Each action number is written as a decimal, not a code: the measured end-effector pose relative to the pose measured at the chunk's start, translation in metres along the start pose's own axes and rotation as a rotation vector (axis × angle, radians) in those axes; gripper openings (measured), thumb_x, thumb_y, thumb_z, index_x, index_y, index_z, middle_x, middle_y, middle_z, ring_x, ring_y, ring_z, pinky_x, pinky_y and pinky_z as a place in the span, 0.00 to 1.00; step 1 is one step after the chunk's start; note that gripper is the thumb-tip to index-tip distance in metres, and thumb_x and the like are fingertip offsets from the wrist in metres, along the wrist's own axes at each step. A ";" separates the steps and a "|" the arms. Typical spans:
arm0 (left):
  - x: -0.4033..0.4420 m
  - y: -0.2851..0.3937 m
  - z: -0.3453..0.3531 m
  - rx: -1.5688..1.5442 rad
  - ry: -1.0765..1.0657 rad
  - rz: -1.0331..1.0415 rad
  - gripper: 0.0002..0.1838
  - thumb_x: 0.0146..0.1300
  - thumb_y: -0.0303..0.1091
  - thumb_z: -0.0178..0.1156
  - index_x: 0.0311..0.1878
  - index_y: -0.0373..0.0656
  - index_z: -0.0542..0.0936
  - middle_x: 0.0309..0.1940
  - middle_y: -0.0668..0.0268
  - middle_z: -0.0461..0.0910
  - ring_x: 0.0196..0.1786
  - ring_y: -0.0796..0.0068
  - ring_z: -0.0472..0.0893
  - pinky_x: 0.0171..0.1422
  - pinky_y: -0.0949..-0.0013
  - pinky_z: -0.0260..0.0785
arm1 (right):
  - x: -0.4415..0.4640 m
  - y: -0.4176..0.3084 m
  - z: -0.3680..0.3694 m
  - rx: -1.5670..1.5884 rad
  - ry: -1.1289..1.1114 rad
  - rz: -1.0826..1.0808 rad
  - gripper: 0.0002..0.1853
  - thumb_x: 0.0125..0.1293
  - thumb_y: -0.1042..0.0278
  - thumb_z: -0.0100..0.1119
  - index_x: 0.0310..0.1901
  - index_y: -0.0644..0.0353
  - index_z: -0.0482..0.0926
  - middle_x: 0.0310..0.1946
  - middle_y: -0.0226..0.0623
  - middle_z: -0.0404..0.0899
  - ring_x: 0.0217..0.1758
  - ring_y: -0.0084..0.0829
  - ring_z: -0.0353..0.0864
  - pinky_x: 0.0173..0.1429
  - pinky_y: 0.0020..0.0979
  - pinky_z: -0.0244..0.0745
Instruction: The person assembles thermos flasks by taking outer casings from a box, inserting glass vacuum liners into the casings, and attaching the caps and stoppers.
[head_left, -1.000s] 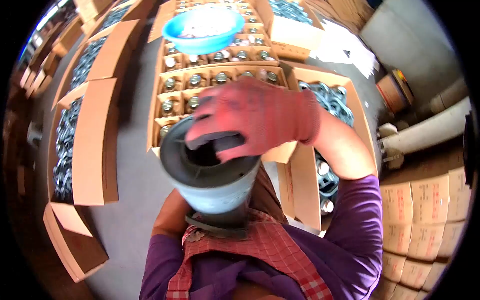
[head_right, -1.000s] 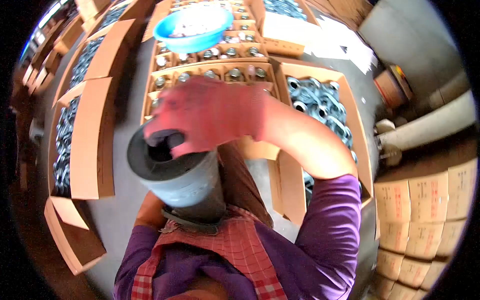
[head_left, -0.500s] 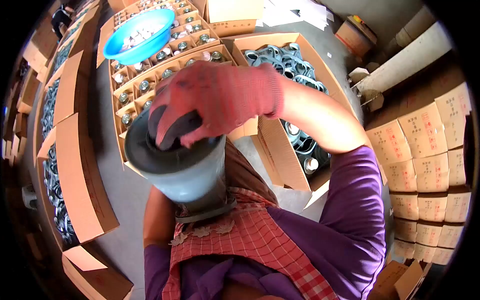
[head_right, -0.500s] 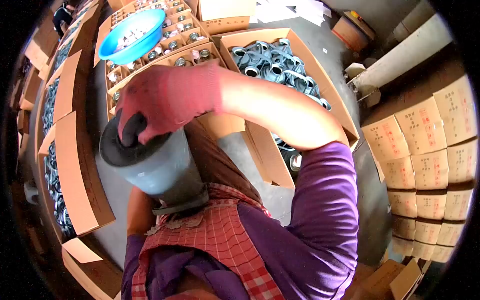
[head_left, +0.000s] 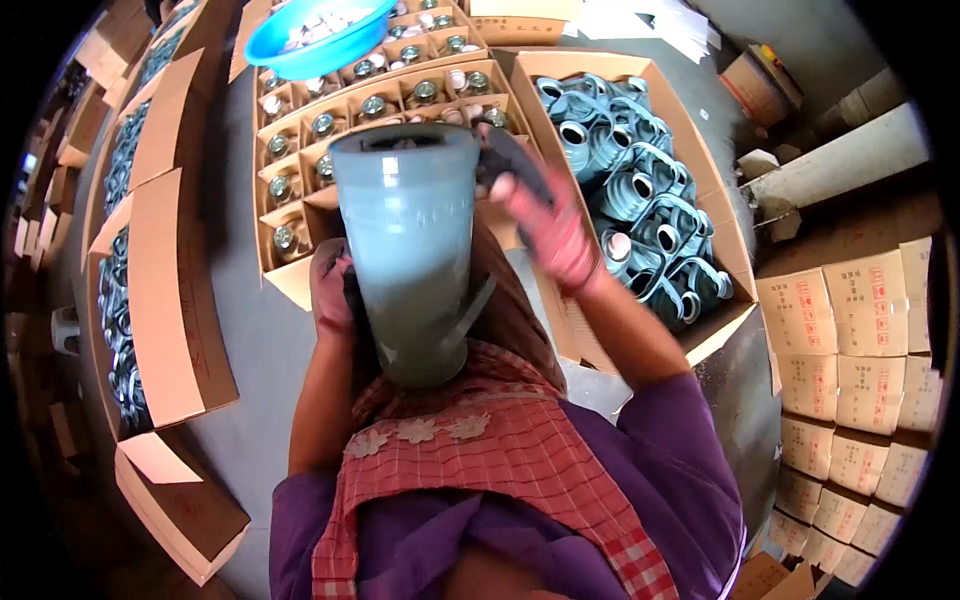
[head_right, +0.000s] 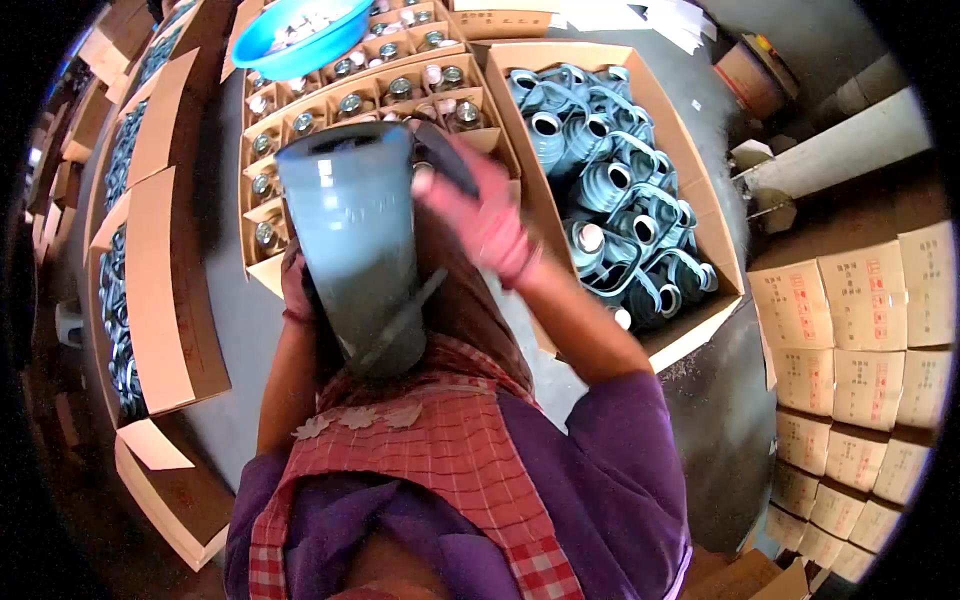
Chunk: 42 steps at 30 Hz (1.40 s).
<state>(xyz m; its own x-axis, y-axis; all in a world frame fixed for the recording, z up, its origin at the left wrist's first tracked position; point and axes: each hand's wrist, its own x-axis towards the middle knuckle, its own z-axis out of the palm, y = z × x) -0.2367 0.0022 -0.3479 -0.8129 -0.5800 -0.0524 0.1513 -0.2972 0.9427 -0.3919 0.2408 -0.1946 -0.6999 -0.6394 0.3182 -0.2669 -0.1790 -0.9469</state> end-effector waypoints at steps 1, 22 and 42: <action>0.003 0.006 -0.001 0.313 -0.020 0.132 0.14 0.68 0.36 0.48 0.46 0.36 0.77 0.36 0.59 0.81 0.40 0.70 0.79 0.45 0.69 0.71 | -0.018 0.015 0.011 -0.045 -0.032 0.036 0.31 0.68 0.58 0.56 0.69 0.61 0.63 0.60 0.31 0.71 0.61 0.26 0.69 0.67 0.32 0.59; 0.030 0.019 0.180 -0.099 -0.441 -0.284 0.18 0.64 0.38 0.60 0.54 0.38 0.79 0.44 0.67 0.80 0.45 0.74 0.79 0.49 0.69 0.75 | -0.118 0.014 -0.140 0.108 0.868 0.058 0.27 0.50 0.64 0.58 0.54 0.65 0.75 0.31 0.27 0.74 0.34 0.22 0.73 0.44 0.24 0.70; 0.025 0.026 0.163 -0.106 -0.605 -0.272 0.27 0.61 0.41 0.55 0.59 0.33 0.72 0.53 0.56 0.78 0.52 0.59 0.79 0.55 0.62 0.71 | -0.008 0.017 -0.268 -1.245 -0.040 0.495 0.36 0.40 0.66 0.73 0.57 0.60 0.75 0.45 0.49 0.82 0.47 0.44 0.82 0.55 0.38 0.76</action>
<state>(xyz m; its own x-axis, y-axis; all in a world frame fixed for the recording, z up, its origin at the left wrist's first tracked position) -0.3449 0.1035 -0.2706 -0.9972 0.0439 -0.0602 -0.0737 -0.4637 0.8829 -0.5681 0.4429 -0.2016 -0.8834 -0.4641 -0.0656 -0.4295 0.8576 -0.2830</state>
